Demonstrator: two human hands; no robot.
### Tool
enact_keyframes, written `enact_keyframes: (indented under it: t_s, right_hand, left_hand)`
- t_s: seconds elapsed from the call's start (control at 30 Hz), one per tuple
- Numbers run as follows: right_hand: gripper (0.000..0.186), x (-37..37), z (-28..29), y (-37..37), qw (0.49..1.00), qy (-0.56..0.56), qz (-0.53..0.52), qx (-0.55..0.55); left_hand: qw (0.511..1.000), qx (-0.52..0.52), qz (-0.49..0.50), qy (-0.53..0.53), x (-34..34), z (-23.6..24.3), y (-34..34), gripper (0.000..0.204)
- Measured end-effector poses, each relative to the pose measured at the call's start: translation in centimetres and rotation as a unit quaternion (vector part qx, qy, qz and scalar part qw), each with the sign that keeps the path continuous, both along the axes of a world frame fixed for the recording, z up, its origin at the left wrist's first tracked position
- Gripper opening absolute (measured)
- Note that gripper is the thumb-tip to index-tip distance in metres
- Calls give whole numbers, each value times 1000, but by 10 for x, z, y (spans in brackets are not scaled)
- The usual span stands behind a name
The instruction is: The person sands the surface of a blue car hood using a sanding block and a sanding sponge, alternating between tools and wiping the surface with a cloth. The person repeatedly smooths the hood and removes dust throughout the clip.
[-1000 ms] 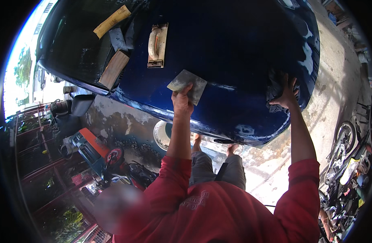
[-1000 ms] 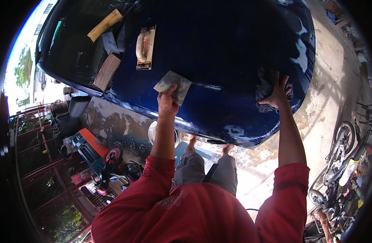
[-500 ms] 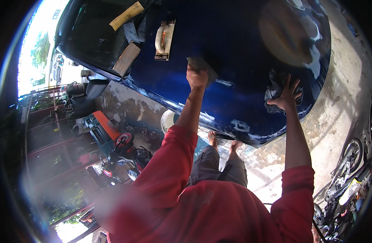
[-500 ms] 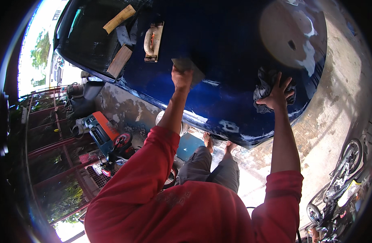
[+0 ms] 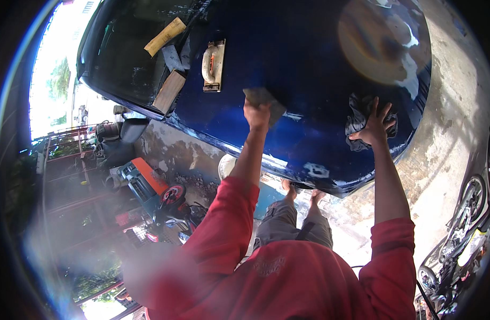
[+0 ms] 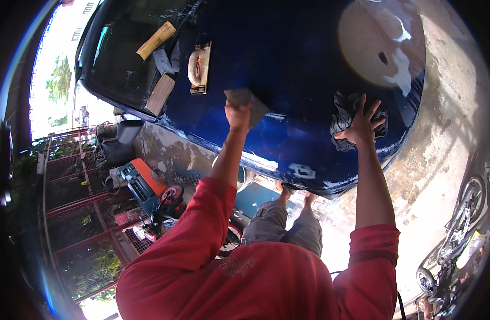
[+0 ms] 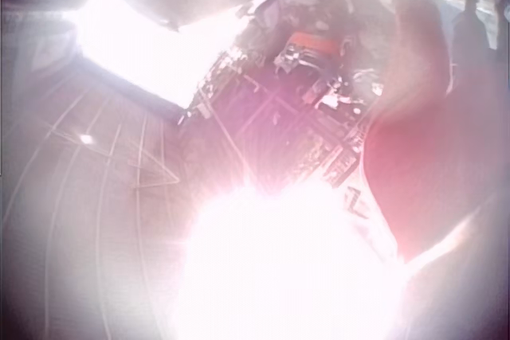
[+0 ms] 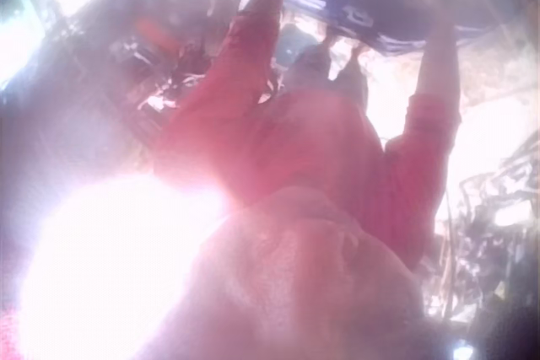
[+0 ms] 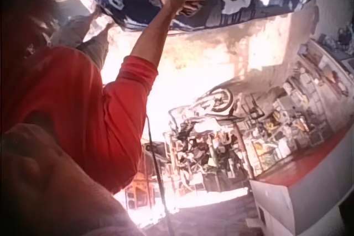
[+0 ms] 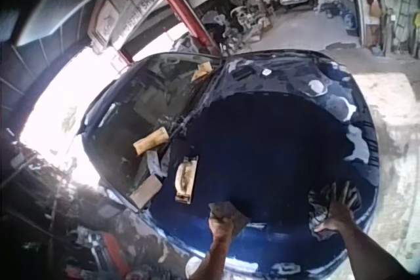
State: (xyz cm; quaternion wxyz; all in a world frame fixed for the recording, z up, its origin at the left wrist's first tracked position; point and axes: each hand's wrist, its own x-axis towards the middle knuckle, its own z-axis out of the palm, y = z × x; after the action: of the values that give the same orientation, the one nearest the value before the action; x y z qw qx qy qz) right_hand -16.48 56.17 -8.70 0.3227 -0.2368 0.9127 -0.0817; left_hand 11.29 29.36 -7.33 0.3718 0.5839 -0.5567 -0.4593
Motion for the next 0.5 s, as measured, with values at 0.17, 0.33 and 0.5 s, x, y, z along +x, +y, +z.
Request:
enact_keyframes:
  t_s: [0.17, 0.33, 0.5]
  right_hand:
    - [177, 1, -10, 3, 996, 76, 37, -8]
    - [176, -1, -10, 1, 999, 31, 7, 8]
    - [174, 3, 8, -2, 1000, 6, -12, 9]
  left_hand:
    - [991, -79, -32, -101, -10, 12, 7, 50]
    - [997, 66, 40, 6, -7, 19, 11, 50]
    - [994, -5, -9, -112, -9, 9, 5, 50]
